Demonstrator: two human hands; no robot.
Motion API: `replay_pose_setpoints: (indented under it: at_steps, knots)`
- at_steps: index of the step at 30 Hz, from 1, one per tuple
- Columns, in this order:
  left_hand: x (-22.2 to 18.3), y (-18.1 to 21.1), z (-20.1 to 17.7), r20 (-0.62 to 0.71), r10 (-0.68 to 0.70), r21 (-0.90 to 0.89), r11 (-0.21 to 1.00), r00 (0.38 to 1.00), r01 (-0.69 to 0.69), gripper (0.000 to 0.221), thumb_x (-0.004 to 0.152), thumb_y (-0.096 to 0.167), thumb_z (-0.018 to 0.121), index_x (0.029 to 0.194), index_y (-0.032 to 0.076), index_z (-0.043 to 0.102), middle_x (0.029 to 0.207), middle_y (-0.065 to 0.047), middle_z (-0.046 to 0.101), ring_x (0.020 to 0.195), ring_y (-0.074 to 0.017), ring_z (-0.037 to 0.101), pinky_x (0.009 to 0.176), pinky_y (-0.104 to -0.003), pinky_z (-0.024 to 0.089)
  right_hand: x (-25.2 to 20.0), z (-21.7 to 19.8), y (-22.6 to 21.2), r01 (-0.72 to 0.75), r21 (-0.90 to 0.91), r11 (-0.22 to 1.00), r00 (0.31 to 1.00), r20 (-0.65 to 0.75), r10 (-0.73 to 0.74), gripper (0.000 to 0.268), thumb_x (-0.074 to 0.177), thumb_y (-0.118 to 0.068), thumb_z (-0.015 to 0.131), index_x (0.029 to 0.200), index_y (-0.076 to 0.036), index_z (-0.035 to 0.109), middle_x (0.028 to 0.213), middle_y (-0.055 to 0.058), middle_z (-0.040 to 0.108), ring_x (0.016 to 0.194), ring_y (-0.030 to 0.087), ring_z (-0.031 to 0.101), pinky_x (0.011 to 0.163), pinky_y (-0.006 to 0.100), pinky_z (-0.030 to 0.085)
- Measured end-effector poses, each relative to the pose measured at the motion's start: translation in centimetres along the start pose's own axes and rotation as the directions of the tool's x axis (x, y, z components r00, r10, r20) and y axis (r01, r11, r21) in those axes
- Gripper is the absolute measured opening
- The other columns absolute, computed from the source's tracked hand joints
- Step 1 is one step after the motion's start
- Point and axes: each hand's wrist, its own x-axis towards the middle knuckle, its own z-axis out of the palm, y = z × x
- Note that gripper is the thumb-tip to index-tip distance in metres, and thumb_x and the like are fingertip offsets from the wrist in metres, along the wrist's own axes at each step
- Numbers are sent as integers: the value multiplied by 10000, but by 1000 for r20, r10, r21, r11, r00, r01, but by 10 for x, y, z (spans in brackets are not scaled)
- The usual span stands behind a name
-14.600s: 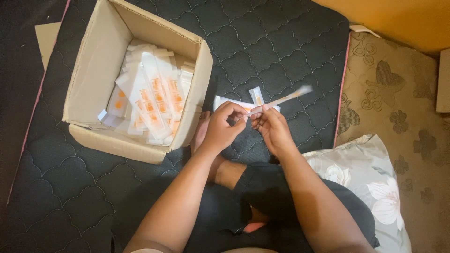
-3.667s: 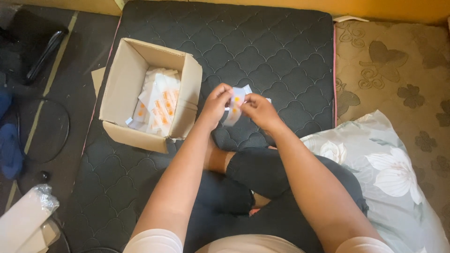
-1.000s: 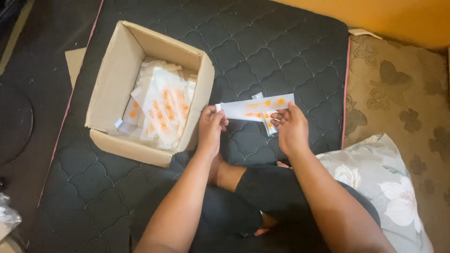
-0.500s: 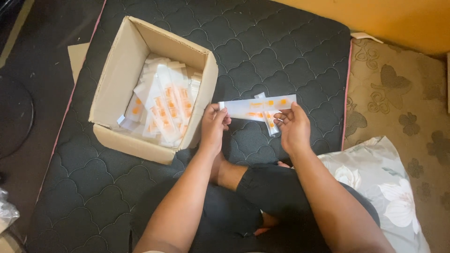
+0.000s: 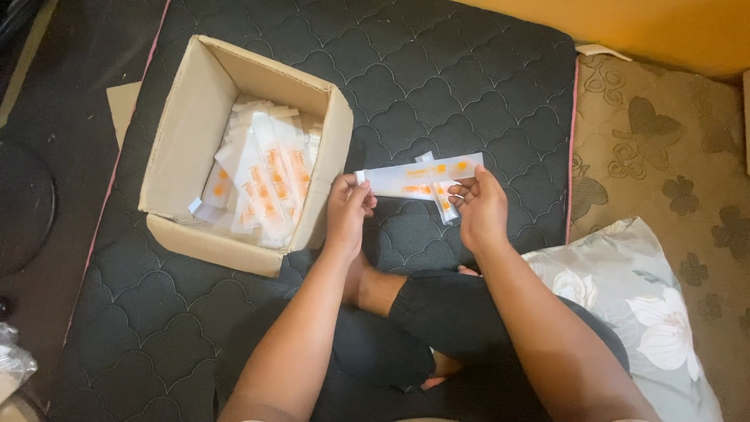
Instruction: The person sits on a mattress and repeatedly folds small white paper strips with orange markings. They pick up a strip, fold it in half, and place it on a small pile on the mattress. The person continues this repetitive folding process for the duration of the clip.
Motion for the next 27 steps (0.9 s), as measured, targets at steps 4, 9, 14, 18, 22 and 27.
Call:
replay_pose_setpoints:
  at_steps: [4, 9, 14, 18, 22, 27]
  knots:
    - [-3, 3, 1, 7, -1, 33, 999, 1000, 1, 73, 1005, 171, 595, 1052, 116, 600, 819, 1, 590, 760, -106, 621, 667, -223, 507, 6, -4, 5, -15, -13, 1000, 1000, -26, 14, 258, 1061, -335, 485, 1031, -98, 585, 858, 50, 647, 765, 157, 655, 711, 279, 568]
    - [-5, 2, 0, 16, 9, 73, 997, 1000, -10, 76, 1007, 185, 601, 1042, 119, 607, 822, 3, 597, 765, -110, 621, 686, -235, 499, 8, -10, 8, 2, -32, 999, 1000, -26, -3, 252, 1064, -332, 484, 1020, -101, 576, 850, 50, 643, 760, 153, 655, 696, 270, 571]
    - [-12, 0, -1, 19, 31, 82, 996, 999, -32, 49, 1008, 163, 611, 1024, 117, 608, 841, -12, 593, 773, -117, 633, 745, -266, 537, 7, -18, 10, -2, -54, 999, 1000, 9, 2, 256, 1056, -362, 509, 1024, -122, 591, 891, 54, 669, 758, 140, 670, 668, 233, 569]
    - [-50, 39, 11, 20, 59, 80, 995, 998, -60, 43, 1000, 145, 599, 1009, 104, 601, 843, 2, 589, 774, -105, 633, 759, -256, 547, -12, -19, -5, 23, -64, 998, 999, 27, -22, 256, 1063, -360, 512, 1023, -121, 596, 888, 49, 657, 764, 147, 677, 654, 239, 568]
    - [-74, 57, 17, 21, 108, 83, 991, 994, -109, 28, 992, 136, 598, 1001, 110, 593, 831, 18, 581, 759, -81, 633, 746, -228, 551, -27, -20, -17, 82, -69, 994, 996, 40, -80, 268, 1049, -372, 533, 992, -125, 620, 845, 34, 666, 733, 129, 688, 642, 234, 567]
    - [-79, 54, 11, 5, 131, 76, 988, 991, -131, 46, 976, 130, 606, 1002, 94, 599, 793, 11, 593, 698, -72, 639, 687, -182, 559, -47, -16, -35, 101, -129, 987, 994, 63, -94, 309, 1040, -377, 518, 1092, -102, 649, 850, 52, 668, 707, 140, 686, 593, 239, 571]
